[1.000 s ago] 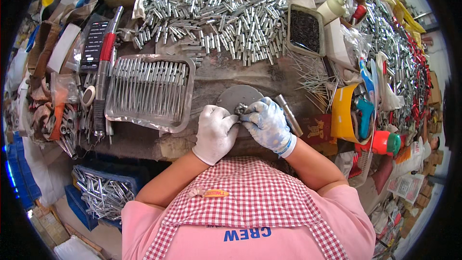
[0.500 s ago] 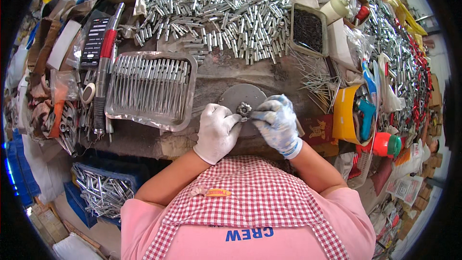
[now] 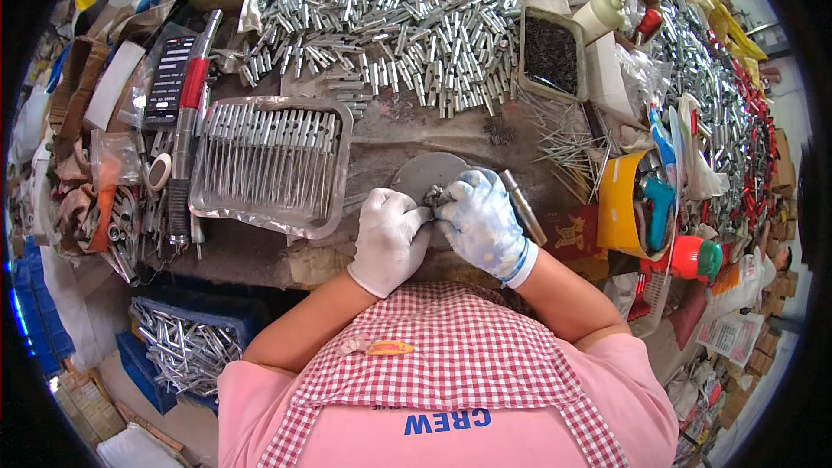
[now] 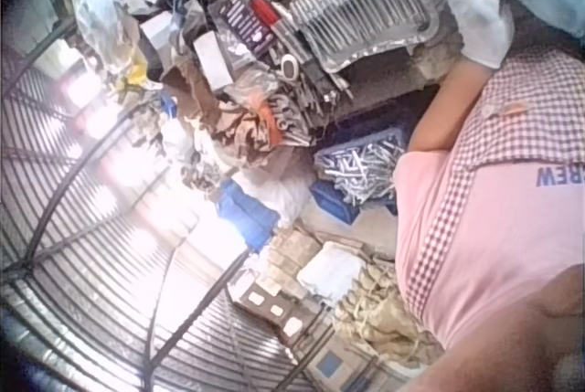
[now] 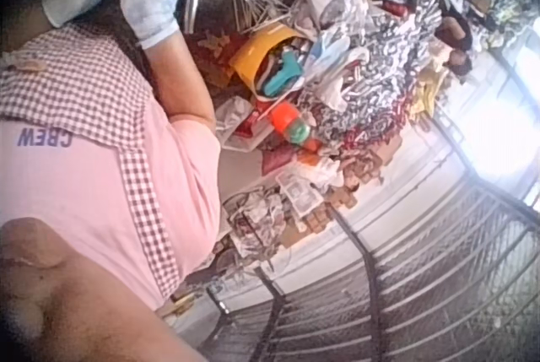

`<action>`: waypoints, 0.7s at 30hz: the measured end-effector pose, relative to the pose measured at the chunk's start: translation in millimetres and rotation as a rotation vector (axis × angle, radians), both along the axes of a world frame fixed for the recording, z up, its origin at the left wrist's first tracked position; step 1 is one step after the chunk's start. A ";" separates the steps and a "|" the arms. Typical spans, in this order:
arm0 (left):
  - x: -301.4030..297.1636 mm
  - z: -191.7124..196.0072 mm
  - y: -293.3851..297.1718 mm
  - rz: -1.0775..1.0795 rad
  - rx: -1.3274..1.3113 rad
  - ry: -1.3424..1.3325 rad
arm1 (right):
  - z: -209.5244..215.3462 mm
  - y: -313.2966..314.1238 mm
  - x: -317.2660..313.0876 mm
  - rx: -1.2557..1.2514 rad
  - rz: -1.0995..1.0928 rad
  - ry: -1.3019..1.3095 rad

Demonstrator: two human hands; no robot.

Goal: Manually assemble small metal rod and gear components using a fixture on a workbench.

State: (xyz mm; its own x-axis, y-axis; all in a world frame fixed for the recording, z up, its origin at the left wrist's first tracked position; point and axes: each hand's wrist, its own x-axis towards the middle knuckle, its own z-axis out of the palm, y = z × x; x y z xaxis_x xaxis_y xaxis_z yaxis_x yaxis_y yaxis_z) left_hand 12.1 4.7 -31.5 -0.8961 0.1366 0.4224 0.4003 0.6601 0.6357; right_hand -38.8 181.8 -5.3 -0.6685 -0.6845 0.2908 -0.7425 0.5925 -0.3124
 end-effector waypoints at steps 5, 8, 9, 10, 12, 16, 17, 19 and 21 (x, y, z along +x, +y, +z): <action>0.5 -3.0 0.0 0.025 -0.013 0.024 | 25.1 -7.5 -11.8 0.287 -0.024 -0.183; -0.6 -0.6 1.8 0.009 0.011 0.008 | 16.5 3.0 -2.7 0.264 -0.089 -0.171; -0.2 -1.0 1.7 0.014 0.011 0.008 | 14.7 4.6 2.5 0.202 -0.114 -0.110; 0.0 -1.9 1.4 0.015 0.008 0.013 | 19.5 7.0 6.8 0.188 -0.126 -0.179; -0.1 -2.1 0.6 0.017 0.003 0.016 | 23.0 14.3 16.8 0.113 -0.123 -0.118; -1.1 0.7 1.4 0.005 0.008 0.035 | 10.3 13.0 25.7 0.067 -0.046 -0.060; -1.4 0.6 2.2 0.010 -0.008 0.020 | 4.2 12.0 26.8 0.107 0.000 -0.037; -0.8 -1.4 0.3 0.009 -0.012 0.021 | 8.0 9.1 25.8 0.137 0.003 0.002; -0.3 -4.1 -0.1 0.014 -0.018 0.023 | 13.6 13.4 23.2 0.053 -0.069 -0.125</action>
